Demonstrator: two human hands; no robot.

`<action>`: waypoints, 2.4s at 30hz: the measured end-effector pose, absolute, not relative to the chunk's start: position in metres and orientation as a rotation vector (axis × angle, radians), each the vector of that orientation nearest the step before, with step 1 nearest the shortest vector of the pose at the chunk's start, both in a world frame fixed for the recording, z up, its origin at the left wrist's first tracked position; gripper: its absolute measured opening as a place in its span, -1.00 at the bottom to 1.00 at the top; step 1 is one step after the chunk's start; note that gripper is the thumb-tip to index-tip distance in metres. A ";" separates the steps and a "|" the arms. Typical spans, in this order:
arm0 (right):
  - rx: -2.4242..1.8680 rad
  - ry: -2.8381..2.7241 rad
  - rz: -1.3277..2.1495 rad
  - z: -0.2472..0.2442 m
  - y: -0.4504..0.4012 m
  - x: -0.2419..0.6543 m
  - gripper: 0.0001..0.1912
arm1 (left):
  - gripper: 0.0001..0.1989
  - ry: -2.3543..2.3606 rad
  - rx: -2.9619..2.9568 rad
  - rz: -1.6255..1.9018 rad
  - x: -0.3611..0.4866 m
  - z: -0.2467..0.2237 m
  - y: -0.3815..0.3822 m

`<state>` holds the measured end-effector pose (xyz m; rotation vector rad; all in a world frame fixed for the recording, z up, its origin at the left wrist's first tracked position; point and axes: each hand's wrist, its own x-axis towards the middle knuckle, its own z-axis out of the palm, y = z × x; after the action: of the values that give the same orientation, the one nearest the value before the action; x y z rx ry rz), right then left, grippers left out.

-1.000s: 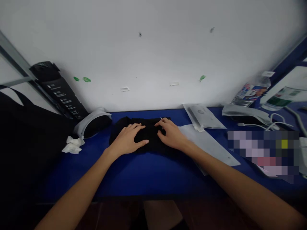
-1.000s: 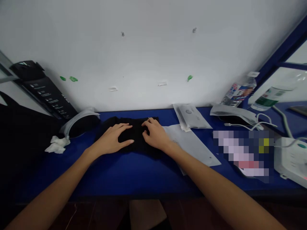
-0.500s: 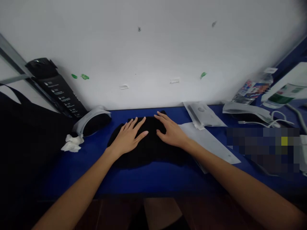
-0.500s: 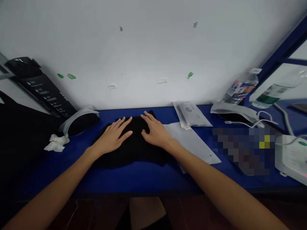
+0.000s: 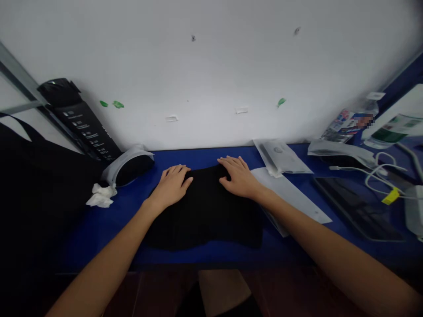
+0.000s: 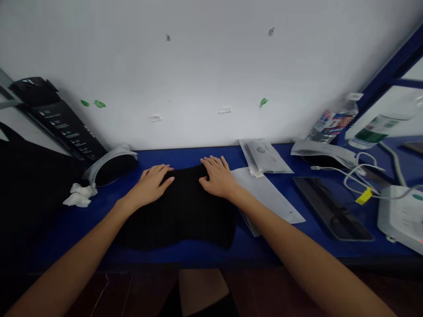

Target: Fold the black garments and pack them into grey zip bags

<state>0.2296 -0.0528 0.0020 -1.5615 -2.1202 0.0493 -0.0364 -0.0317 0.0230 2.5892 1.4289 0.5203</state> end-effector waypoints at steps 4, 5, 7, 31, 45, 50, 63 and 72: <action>-1.586 -2.047 0.006 0.011 -0.052 0.235 -0.45 | -0.88 1.340 2.450 0.634 -0.037 0.037 -0.030; -1.567 -2.045 0.018 0.014 -0.052 0.236 -0.46 | -0.87 1.302 2.411 0.680 -0.037 0.041 -0.031; -1.503 -2.040 0.044 0.020 -0.053 0.238 -0.40 | -0.83 1.239 2.378 0.818 -0.035 0.047 -0.032; -1.308 -2.453 0.071 0.034 -0.068 0.232 -0.87 | -0.68 1.332 2.530 0.415 -0.029 0.055 -0.048; -1.165 -2.345 0.121 0.024 -0.061 0.237 -0.58 | -0.42 1.276 2.618 0.453 -0.035 0.043 -0.041; -0.907 -2.447 0.476 0.037 -0.072 0.230 -0.66 | -0.47 1.267 2.639 0.469 -0.034 0.041 -0.040; -0.912 -2.374 0.566 0.037 -0.074 0.226 -0.78 | -0.59 1.148 2.650 0.578 -0.023 0.055 -0.052; -1.248 -2.088 0.326 0.039 -0.071 0.229 -0.80 | -0.31 0.894 2.702 0.350 -0.030 0.065 -0.058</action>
<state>0.2286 -0.0711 0.0392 -1.2476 -2.0879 0.3258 -0.0296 -0.0584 0.0648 2.7015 0.8941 0.3499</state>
